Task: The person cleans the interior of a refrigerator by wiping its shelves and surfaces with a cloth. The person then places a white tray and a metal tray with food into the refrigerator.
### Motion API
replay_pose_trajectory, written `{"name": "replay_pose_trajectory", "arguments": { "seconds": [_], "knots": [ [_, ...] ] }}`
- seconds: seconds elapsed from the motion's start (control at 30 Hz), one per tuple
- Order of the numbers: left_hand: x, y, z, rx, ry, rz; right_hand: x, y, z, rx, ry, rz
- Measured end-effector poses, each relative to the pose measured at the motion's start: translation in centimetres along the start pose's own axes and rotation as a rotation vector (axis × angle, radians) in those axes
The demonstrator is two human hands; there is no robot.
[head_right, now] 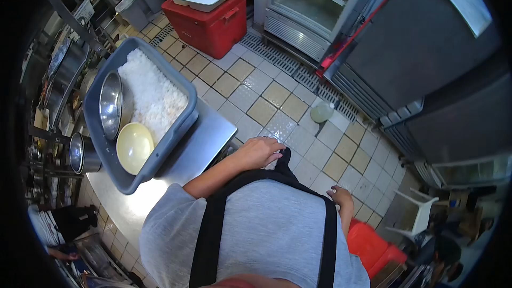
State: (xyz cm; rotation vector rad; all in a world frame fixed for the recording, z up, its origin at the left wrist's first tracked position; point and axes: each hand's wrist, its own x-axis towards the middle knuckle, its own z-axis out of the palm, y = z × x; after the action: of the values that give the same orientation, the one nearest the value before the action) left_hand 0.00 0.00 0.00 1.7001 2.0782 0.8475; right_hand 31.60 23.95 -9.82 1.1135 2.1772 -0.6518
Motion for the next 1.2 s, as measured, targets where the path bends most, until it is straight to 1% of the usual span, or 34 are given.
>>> {"name": "replay_pose_trajectory", "arguments": {
  "seconds": [0.07,0.1,0.17,0.2,0.3,0.4,0.5,0.53,0.63,0.67,0.77,0.93,1.03,1.1,1.17,1.2],
  "knots": [
    [-0.9,0.4,0.6,-0.002,0.020,-0.070,-0.6,-1.5,-1.5,-0.069,-0.016,-0.026],
    [7.1,-4.2,-1.3,0.049,0.048,-0.078,8.8,-4.6,-7.8,-0.073,0.040,-0.108],
    [9.5,-4.9,-1.8,0.041,0.092,-0.123,13.1,-7.0,-13.3,-0.145,0.088,-0.202],
    [10.6,-5.5,-1.9,0.001,0.154,-0.152,16.2,-8.1,-16.0,-0.205,0.102,-0.280],
    [13.1,-7.9,-3.6,0.074,0.262,-0.278,23.2,-15.2,-23.5,-0.371,0.153,-0.489],
    [14.2,-10.8,-5.1,-0.014,0.355,-0.464,29.0,-23.1,-28.8,-0.413,0.178,-0.721],
    [15.2,-15.4,-6.5,0.007,0.435,-0.618,31.7,-31.9,-32.7,-0.411,0.189,-0.837],
    [15.7,-16.9,-7.3,0.030,0.426,-0.691,32.8,-34.3,-33.4,-0.447,0.187,-0.859],
    [18.2,-21.0,-11.3,0.035,0.426,-0.792,35.8,-39.4,-34.6,-0.430,0.147,-0.902],
    [19.2,-22.4,-12.8,0.030,0.454,-0.789,36.5,-41.0,-35.3,-0.510,0.099,-0.910],
    [22.3,-26.6,-16.5,0.031,0.523,-0.769,40.6,-44.4,-37.3,-0.513,0.008,-1.009],
    [26.1,-33.1,-21.3,0.058,0.516,-0.735,46.2,-51.4,-43.2,-0.590,0.076,-0.945],
    [27.8,-37.0,-23.2,0.070,0.517,-0.805,49.6,-58.4,-47.5,-0.727,0.071,-0.909],
    [28.7,-39.3,-24.5,0.089,0.510,-0.878,52.7,-63.4,-50.5,-0.880,0.217,-0.977],
    [29.8,-41.1,-26.0,0.099,0.513,-0.922,54.8,-68.7,-54.5,-0.929,0.371,-0.998],
    [30.5,-42.1,-26.9,0.095,0.531,-0.933,57.1,-71.4,-56.2,-0.995,0.501,-0.990]
  ]
}}
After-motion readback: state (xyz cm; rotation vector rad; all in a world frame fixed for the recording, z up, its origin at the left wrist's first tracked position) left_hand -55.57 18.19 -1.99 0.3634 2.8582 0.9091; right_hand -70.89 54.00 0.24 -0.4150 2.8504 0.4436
